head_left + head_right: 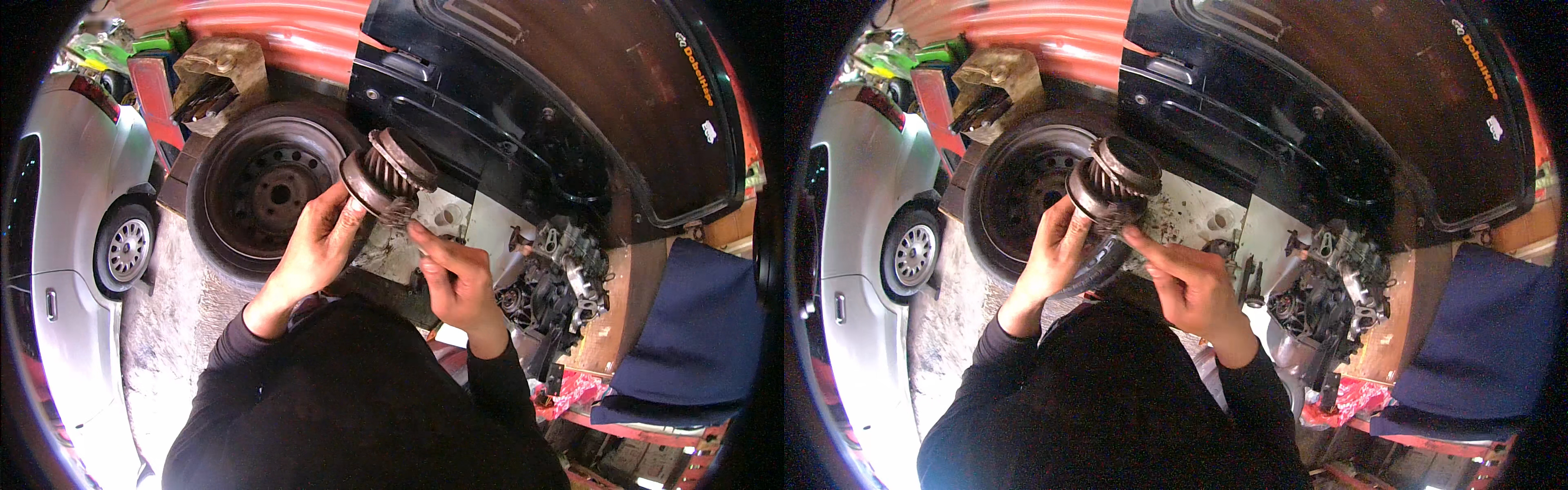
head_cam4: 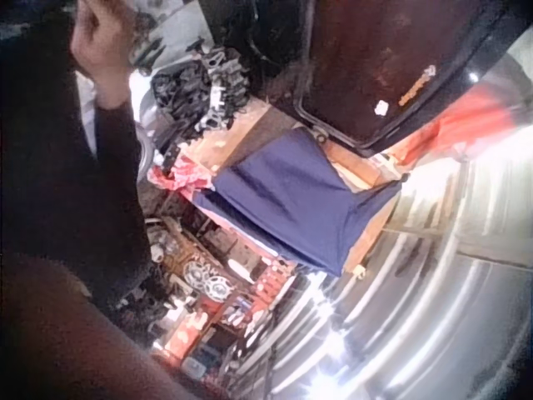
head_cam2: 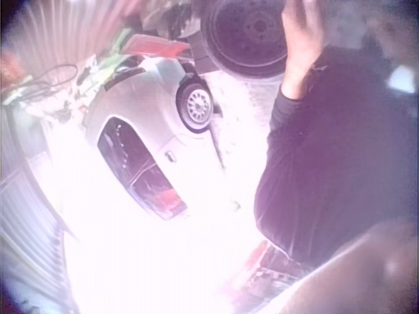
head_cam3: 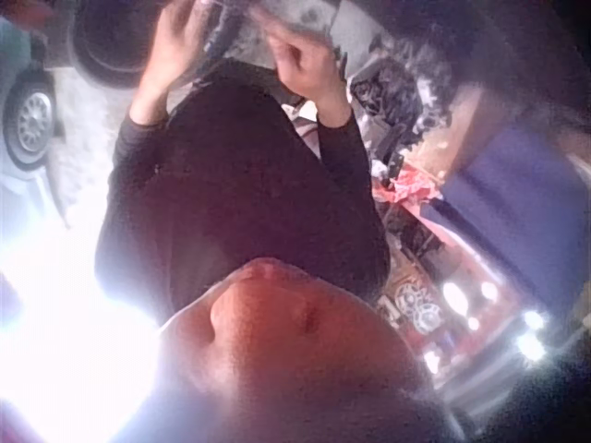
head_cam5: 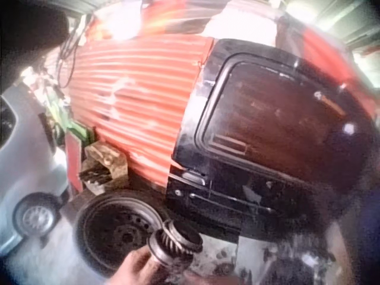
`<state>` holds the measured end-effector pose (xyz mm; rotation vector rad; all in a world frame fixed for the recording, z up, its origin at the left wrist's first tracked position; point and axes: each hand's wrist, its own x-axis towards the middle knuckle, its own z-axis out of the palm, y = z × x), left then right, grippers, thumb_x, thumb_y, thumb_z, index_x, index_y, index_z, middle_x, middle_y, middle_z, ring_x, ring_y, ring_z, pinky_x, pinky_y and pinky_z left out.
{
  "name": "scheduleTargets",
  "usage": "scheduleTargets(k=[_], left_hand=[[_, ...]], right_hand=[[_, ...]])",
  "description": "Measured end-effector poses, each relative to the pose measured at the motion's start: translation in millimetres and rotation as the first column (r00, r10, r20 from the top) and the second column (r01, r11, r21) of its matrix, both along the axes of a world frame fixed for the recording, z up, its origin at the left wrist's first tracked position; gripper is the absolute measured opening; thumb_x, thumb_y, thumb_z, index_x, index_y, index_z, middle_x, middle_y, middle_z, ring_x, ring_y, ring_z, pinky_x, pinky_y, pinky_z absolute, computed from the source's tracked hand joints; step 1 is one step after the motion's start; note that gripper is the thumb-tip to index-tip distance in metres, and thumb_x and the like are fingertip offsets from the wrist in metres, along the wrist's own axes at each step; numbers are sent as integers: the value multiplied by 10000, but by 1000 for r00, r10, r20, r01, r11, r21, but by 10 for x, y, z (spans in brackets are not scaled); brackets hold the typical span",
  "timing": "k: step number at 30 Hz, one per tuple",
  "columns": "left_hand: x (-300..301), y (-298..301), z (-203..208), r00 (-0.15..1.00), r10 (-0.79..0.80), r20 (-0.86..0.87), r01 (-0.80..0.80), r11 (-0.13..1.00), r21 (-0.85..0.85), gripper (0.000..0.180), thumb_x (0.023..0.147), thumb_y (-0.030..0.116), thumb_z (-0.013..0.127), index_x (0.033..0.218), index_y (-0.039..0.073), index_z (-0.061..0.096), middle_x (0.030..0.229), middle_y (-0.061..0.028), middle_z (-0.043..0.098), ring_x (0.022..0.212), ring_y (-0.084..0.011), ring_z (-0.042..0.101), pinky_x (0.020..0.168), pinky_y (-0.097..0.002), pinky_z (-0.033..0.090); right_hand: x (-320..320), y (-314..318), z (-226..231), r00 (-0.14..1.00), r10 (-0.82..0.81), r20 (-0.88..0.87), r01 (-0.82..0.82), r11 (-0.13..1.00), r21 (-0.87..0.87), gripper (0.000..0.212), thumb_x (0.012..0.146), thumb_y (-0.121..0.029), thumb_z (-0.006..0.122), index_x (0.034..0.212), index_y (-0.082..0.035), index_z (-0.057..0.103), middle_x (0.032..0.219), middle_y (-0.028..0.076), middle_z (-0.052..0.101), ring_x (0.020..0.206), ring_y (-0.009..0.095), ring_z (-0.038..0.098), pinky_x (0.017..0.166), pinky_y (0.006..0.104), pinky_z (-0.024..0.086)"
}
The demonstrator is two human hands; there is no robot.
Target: The person cleans a metal gear assembly using a wire brush and a small scraper. They rotate the gear to access different sides and remove grime from the teeth and shaft. The cleaned gear is held and turned repeatedly to inspect the surfaces.
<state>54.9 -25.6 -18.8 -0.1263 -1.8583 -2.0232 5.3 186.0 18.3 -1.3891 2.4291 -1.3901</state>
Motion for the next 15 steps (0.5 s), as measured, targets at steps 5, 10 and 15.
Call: scheduleTargets(k=[5,10,15], left_hand=[[32,-48,-29,1000,-6,-7,6,1000,-10,360,1081,252,475,1237,-53,585,1048,-53,665,996,-80,531,898,-260,445],[103,30,-30,989,65,132,-84,986,144,405,1085,305,469,1287,-33,564,1030,-25,649,947,-60,528,835,-237,453],[97,-50,-9,931,-60,361,-38,966,257,446,1077,355,475,1359,13,521,878,-9,612,600,-39,473,516,-208,393]], right_hand=[[-164,265,-326,974,-208,-86,209,978,8,415,925,8,582,1332,-54,630,1102,175,729,838,275,733,740,327,557],[67,-116,28,963,-39,-266,-24,973,-228,402,921,-27,595,1312,-94,662,866,122,709,543,188,578,498,332,490],[-144,52,-365,955,-234,-183,208,966,-150,413,930,-38,592,1333,-108,652,758,116,659,545,176,565,530,347,489]])
